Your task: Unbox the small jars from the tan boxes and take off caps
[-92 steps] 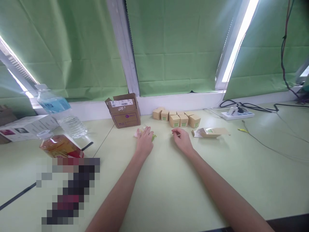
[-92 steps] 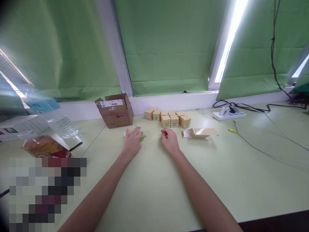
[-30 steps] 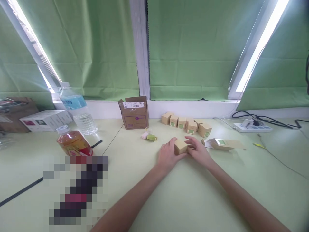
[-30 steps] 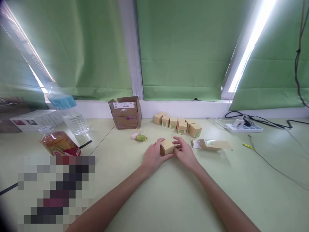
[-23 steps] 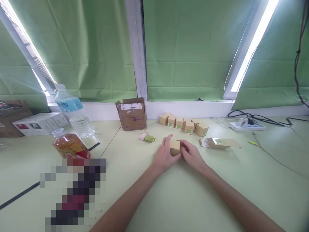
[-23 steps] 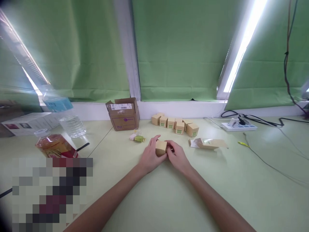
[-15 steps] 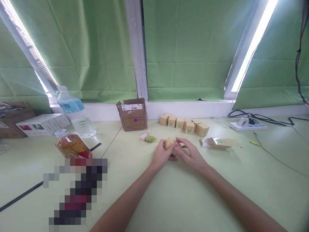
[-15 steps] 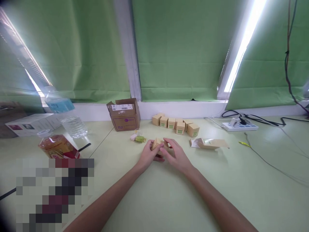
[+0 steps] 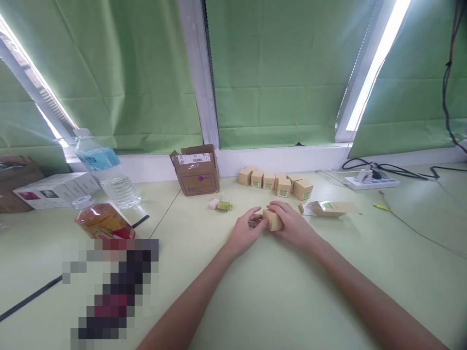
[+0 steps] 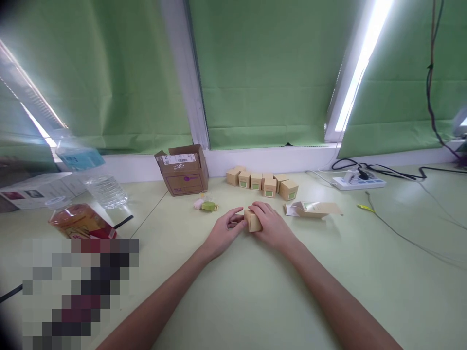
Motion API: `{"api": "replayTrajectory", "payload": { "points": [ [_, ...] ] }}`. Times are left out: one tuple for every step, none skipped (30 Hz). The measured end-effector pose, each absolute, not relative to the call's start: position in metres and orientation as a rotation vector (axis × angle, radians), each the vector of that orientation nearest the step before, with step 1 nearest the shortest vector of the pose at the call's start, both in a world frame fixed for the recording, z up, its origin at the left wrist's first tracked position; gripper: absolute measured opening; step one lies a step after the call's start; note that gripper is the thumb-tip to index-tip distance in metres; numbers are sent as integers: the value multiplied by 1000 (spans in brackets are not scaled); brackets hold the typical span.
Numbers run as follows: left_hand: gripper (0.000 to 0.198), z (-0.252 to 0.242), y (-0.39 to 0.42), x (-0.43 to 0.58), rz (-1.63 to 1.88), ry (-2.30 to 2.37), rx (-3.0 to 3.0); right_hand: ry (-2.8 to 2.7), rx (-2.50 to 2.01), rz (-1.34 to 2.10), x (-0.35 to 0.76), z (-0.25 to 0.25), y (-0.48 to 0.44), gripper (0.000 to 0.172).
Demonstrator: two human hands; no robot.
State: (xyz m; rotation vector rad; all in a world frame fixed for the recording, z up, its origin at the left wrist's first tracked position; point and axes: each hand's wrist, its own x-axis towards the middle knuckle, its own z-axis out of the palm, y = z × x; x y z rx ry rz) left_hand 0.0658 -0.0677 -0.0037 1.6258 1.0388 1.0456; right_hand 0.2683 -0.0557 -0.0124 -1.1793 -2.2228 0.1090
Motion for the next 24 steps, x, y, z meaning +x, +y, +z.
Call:
{"api": "replayTrajectory", "payload": {
  "points": [
    [57, -6, -66, 64, 1062, 1042, 1630, -2242, -1174, 79, 268, -13, -56, 51],
    [58, -8, -64, 63, 1075, 1028, 1647, -2253, -1168, 45, 266, -13, -56, 51],
    [57, -9, -64, 62, 1085, 1000, 1672, -2257, -1161, 10, 264, -12, -57, 50],
    [54, -10, -63, 62, 1096, 972, 1698, -2257, -1150, -22, 262, -12, -58, 48],
    [52, -10, -63, 62, 1101, 952, 1721, -2260, -1136, -48, 260, -11, -59, 46],
    [50, -10, -64, 61, 1100, 942, 1736, -2261, -1120, -67, 259, -11, -60, 44],
    [49, -10, -64, 61, 1095, 941, 1744, -2261, -1106, -78, 258, -10, -61, 42],
    [50, -10, -65, 61, 1089, 943, 1745, -2260, -1094, -86, 258, -10, -62, 40],
    [51, -10, -65, 61, 1082, 945, 1741, -2262, -1083, -93, 258, -10, -62, 38],
    [53, -10, -66, 60, 1076, 943, 1739, -2265, -1071, -104, 258, -10, -62, 37],
    [55, -10, -66, 60, 1072, 939, 1739, -2268, -1062, -120, 258, -10, -62, 37],
    [58, -11, -66, 60, 1073, 933, 1740, -2273, -1055, -138, 258, -10, -61, 37],
    [59, -12, -66, 60, 1075, 926, 1742, -2277, -1048, -159, 258, -11, -61, 37],
    [61, -13, -66, 60, 1077, 920, 1746, -2280, -1039, -178, 258, -11, -61, 37],
    [61, -14, -66, 60, 1080, 917, 1749, -2280, -1032, -194, 258, -11, -61, 36],
    [61, -14, -66, 60, 1082, 915, 1750, -2282, -1026, -205, 258, -11, -62, 36],
    [61, -14, -66, 60, 1085, 916, 1749, -2288, -1023, -212, 258, -10, -62, 36],
    [60, -13, -66, 61, 1086, 918, 1746, -2296, -1024, -218, 258, -10, -62, 36],
    [59, -13, -67, 61, 1086, 923, 1743, -2305, -1028, -224, 258, -9, -63, 36],
    [58, -12, -67, 62, 1084, 929, 1739, -2314, -1032, -232, 259, -9, -63, 36],
    [56, -11, -68, 62, 1080, 936, 1735, -2320, -1034, -241, 259, -9, -64, 36],
    [56, -11, -68, 63, 1076, 945, 1733, -2325, -1033, -251, 259, -9, -64, 37],
    [55, -10, -69, 64, 1074, 959, 1732, -2326, -1033, -260, 259, -9, -64, 37],
    [55, -10, -70, 65, 1073, 974, 1732, -2327, -1034, -266, 259, -9, -64, 38]
  ]
}}
